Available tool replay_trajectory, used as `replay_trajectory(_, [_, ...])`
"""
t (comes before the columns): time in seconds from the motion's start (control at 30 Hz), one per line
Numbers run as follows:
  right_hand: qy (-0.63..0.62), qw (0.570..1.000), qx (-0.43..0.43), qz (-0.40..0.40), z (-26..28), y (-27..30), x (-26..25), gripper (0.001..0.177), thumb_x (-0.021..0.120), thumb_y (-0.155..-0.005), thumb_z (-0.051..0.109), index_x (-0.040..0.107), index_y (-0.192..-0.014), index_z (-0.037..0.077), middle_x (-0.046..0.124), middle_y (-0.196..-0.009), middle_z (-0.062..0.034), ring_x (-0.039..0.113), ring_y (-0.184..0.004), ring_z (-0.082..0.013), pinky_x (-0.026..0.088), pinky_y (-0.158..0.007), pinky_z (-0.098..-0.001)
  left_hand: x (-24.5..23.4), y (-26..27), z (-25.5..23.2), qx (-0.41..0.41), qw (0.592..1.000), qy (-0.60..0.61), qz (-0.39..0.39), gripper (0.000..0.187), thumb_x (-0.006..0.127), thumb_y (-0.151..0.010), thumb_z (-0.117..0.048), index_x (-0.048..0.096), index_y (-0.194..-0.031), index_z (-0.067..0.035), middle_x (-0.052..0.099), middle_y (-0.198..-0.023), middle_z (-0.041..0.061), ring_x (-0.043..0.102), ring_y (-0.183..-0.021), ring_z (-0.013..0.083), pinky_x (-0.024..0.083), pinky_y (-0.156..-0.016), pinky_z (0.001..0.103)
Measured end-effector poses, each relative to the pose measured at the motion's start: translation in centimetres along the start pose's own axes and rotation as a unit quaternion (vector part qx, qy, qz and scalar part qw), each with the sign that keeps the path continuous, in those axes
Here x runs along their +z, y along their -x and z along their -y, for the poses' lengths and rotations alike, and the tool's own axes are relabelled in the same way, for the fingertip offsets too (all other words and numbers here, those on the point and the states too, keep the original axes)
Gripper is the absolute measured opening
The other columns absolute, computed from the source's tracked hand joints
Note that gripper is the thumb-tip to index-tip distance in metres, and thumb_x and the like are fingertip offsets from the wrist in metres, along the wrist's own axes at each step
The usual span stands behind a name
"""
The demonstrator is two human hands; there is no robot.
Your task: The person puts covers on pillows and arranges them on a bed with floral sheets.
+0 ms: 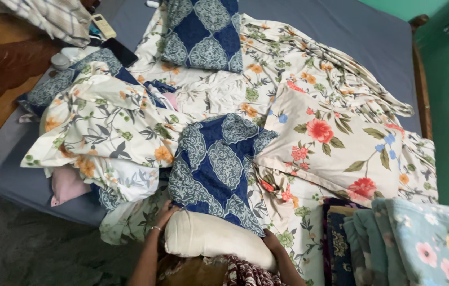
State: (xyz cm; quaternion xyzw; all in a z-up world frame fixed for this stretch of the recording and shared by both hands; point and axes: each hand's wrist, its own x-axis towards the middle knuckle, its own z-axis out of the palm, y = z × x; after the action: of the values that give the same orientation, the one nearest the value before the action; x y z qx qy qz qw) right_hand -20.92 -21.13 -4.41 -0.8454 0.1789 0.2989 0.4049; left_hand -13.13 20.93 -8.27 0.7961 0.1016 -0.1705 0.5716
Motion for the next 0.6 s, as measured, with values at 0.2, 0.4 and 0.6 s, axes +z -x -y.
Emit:
replay_trajectory(0.2, [-0.026, 0.994, 0.093, 0.056, -1.9, 0.8, -0.2, 0.080, 0.077, -0.087, 0.020, 0.035, -0.149, -0.009, 0.064, -0.137, -0.0245, 0.067, -0.123, -0.0278, 0.055, -0.103, -0.0366, 0.2, -0.6, -1.4, 0.068, 0.997, 0.047, -0.004, 0.039, 0.084, -0.078, -0.024, 0.068, -0.107, -0.005, 0.075, -0.095, 0.008, 0.068, -0.086, 0.0148, 0.054, -0.080, 0.031])
replay_trajectory(0.4, [-0.377, 0.925, 0.035, -0.024, -1.6, 1.6, -2.2, 0.052, 0.054, -0.091, 0.004, 0.043, -0.141, 0.003, 0.073, -0.117, -0.0190, 0.071, -0.098, -0.0243, 0.057, -0.087, -0.0374, -0.7, -2.2, -1.1, 0.101, 0.994, -0.027, -0.027, 0.024, 0.080, -0.086, -0.025, 0.069, -0.089, -0.004, 0.071, -0.072, 0.008, 0.063, -0.065, 0.0158, 0.052, -0.063, 0.035])
replay_trajectory(0.6, [-0.527, 0.835, 0.036, -0.153, -0.7, 0.6, -4.3, 0.030, 0.048, -0.103, 0.008, 0.062, -0.126, -0.006, 0.073, -0.090, -0.0052, 0.065, -0.076, -0.0143, 0.052, -0.072, -0.0288, -0.1, -4.3, -2.1, 0.213, 0.972, -0.071, -0.072, 0.023, 0.073, -0.079, -0.011, 0.068, -0.100, -0.006, 0.071, -0.079, 0.009, 0.068, -0.067, 0.0185, 0.052, -0.061, 0.034])
